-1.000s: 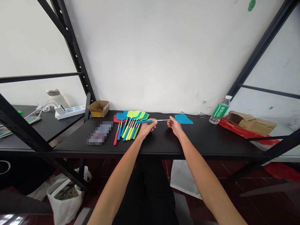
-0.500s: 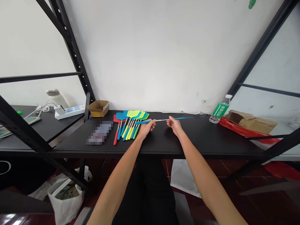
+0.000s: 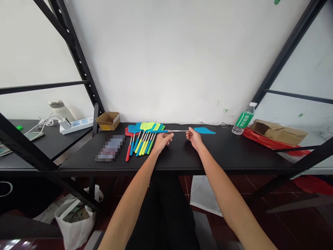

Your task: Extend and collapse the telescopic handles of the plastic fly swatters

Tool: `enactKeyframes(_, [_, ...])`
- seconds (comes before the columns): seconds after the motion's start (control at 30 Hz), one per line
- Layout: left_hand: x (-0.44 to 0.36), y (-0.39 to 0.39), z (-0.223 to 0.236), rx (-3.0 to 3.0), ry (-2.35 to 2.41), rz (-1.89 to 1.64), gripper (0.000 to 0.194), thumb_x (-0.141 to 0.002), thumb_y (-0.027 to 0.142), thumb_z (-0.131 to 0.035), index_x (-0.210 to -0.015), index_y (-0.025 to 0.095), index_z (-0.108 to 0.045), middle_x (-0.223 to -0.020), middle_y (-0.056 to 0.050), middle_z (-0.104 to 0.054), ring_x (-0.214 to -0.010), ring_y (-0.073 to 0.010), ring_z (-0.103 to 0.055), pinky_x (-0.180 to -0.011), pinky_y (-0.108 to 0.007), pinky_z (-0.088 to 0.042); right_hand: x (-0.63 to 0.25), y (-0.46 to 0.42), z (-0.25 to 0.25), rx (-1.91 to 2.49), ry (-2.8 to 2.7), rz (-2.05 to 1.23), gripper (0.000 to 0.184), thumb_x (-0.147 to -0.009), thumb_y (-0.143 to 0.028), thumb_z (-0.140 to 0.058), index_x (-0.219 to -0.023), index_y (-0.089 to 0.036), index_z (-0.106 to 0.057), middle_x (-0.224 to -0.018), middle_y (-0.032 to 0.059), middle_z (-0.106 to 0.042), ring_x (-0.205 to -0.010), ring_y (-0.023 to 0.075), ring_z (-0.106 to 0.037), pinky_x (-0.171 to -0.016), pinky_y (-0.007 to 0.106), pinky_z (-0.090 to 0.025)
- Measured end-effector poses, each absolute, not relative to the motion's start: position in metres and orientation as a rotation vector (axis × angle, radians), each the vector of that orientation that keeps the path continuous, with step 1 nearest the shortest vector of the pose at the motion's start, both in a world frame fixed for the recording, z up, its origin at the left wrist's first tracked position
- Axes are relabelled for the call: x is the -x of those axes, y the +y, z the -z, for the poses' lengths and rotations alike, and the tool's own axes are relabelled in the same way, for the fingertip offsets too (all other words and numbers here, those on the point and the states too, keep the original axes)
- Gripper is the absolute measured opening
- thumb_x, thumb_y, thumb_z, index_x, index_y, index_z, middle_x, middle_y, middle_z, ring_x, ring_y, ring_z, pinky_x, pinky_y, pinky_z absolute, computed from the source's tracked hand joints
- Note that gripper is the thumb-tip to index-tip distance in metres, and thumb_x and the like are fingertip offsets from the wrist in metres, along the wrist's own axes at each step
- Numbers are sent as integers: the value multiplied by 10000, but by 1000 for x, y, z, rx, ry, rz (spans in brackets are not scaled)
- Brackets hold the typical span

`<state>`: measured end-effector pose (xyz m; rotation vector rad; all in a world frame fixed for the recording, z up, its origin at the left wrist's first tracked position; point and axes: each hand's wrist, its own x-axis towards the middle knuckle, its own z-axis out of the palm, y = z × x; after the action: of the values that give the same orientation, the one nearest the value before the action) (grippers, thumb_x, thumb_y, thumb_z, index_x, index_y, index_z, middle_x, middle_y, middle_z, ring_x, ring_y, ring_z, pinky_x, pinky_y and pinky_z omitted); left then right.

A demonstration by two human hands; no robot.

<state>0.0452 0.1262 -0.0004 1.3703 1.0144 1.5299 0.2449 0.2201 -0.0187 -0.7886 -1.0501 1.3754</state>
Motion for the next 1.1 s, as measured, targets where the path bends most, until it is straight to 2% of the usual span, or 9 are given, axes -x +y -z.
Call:
enactKeyframes(0.07, [-44,127,1,-1368,987,-1538,405,-769,485,-758,-1030,181,-699,-647,16,-594,-468,-78,-448,-453,-236,-328,-245,220,19,780,-1047,-1374,383,-695,-525,-812,-598,-208,-619,-542,19,-623,-488,121,-534,-479,276,-430])
enactKeyframes(0.13, [-44,126,1,-1380,977,-1545,397,-786,504,-738,-1019,184,-701,-656,14,-588,-477,-80,-453,-457,-238,-331,-245,219,19,784,-1049,-1366,381,-690,-522,-816,-595,-211,-618,-539,18,-620,-489,125,-533,-476,276,-432])
enactKeyframes(0.33, [-45,122,-1,-1373,1046,-1574,358,-807,533,-699,-718,194,-621,-622,16,-552,-478,-81,-437,-471,-243,-334,-246,220,20,779,-1103,-1365,394,-703,-541,-800,-604,-200,-630,-536,24,-624,-491,120,-541,-492,271,-431])
enactKeyframes(0.63, [-46,129,4,-1221,1178,-1584,461,-822,541,-674,-544,185,-582,-465,11,-452,-458,-93,-420,-448,-249,-302,-245,222,21,790,-1119,-1358,413,-686,-560,-804,-592,-190,-646,-525,32,-625,-490,118,-538,-485,267,-399])
enactKeyframes(0.87, [-46,123,0,-1357,1095,-1521,430,-834,565,-662,-637,184,-640,-572,-15,-556,-526,-114,-506,-483,-258,-361,-244,222,20,752,-1051,-1375,398,-725,-546,-786,-610,-205,-618,-537,18,-626,-476,116,-527,-471,264,-392])
enactKeyframes(1.1, [-45,122,-2,-1478,1024,-1477,350,-842,521,-681,-772,179,-705,-655,-19,-594,-526,-101,-475,-478,-248,-341,-244,220,17,763,-1135,-1361,545,-727,-715,-716,-606,-189,-638,-549,39,-638,-470,113,-531,-464,253,-384])
